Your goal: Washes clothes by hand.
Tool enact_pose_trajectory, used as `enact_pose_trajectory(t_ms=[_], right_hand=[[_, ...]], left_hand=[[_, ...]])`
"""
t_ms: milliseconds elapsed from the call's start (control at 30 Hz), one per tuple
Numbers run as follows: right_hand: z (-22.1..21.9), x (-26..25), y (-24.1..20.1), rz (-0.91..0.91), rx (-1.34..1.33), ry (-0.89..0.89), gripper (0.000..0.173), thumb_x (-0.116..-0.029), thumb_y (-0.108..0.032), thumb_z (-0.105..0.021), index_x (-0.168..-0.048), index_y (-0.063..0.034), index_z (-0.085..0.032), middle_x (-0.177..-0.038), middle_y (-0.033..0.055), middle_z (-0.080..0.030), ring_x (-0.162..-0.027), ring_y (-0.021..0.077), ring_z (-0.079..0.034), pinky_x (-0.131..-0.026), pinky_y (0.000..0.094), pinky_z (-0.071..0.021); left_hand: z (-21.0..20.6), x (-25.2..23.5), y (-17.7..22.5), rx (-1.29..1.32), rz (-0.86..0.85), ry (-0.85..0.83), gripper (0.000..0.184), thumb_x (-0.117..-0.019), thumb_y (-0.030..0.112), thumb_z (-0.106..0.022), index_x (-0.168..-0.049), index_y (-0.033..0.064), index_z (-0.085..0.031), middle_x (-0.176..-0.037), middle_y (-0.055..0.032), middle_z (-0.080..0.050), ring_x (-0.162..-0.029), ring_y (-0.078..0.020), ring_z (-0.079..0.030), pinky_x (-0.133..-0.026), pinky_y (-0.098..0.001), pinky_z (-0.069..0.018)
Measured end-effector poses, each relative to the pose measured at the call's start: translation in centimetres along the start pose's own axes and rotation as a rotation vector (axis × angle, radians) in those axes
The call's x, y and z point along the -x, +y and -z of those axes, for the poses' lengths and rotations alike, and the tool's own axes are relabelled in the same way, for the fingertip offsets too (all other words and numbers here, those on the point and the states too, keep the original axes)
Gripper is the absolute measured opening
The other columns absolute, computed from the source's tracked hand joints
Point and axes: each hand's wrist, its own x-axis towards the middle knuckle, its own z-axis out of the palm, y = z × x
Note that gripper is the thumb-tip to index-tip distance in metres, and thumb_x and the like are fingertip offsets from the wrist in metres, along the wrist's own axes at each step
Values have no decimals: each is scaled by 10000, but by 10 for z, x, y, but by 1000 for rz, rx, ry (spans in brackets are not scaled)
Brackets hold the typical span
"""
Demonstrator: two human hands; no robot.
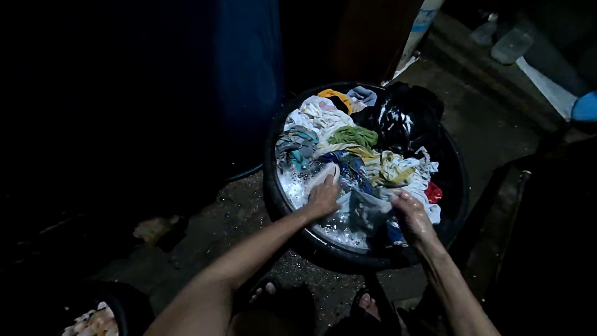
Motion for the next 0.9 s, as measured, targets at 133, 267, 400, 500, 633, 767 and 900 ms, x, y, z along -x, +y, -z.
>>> enact_pose_trajectory(t_ms=[133,267,400,500,633,767,900], right_hand=[[22,-6,-30,318,57,43,213,-1011,-58,-439,-1054,-90,-646,-869,-103,-679,-780,-20,-638,-747,197,-561],[48,-10,-25,482,227,193,207,-1048,-68,-426,-1162,2,-584,-992,-54,-638,-892,-53,-612,-839,160,-530],[60,1,10,404,745,247,317,-1063,-90,-431,-1208,124,-614,-995,254,-679,-846,239,-668,-797,409,-539],[58,8,26,296,724,129,313,-1050,-129,-485,-1248,72,-621,-913,174,-678,-752,173,-624,-719,360,-519],[64,10,16,179,231,-61,329,-972,-94,-556,-1282,14,-571,-923,-61,-646,-757,-51,-606,-709,145,-525],[61,2,6,195,45,99,335,-922,-25,-556,-1256,-14,-563,-1098,-21,-677,-898,6,-671,-791,203,-582],[58,-19,34,180,754,144,525,-946,-61,-663,-1419,102,-504,-1492,327,-454,-1341,432,-510,-1105,537,-429]], left_hand=[[-2,1,-5,-98,-8,-74,271,-1016,104,-579,-1215,-57,-668,-1460,-286,-492,-1234,-483,-572,-998,-648,-475],[50,7,-14,248,87,94,256,-1025,110,-567,-1183,-27,-715,-1300,-303,-610,-1218,-480,-589,-1001,-680,-456],[100,25,-18,554,104,327,228,-1026,117,-589,-993,-82,-695,-994,-258,-664,-963,-365,-625,-886,-576,-473],[128,44,-12,725,29,433,186,-962,65,-613,-786,28,-567,-680,-35,-551,-570,-99,-527,-554,-288,-480],[154,55,3,857,-71,516,223,-878,-63,-636,-765,89,-518,-658,44,-527,-558,-17,-512,-546,-183,-466],[161,29,19,794,-70,621,100,-870,-50,-688,-911,6,-616,-846,-43,-599,-726,-79,-579,-683,-251,-517],[146,-17,16,526,53,467,431,-901,-6,-696,-1323,-28,-610,-1262,-291,-618,-1141,-410,-618,-971,-585,-495]])
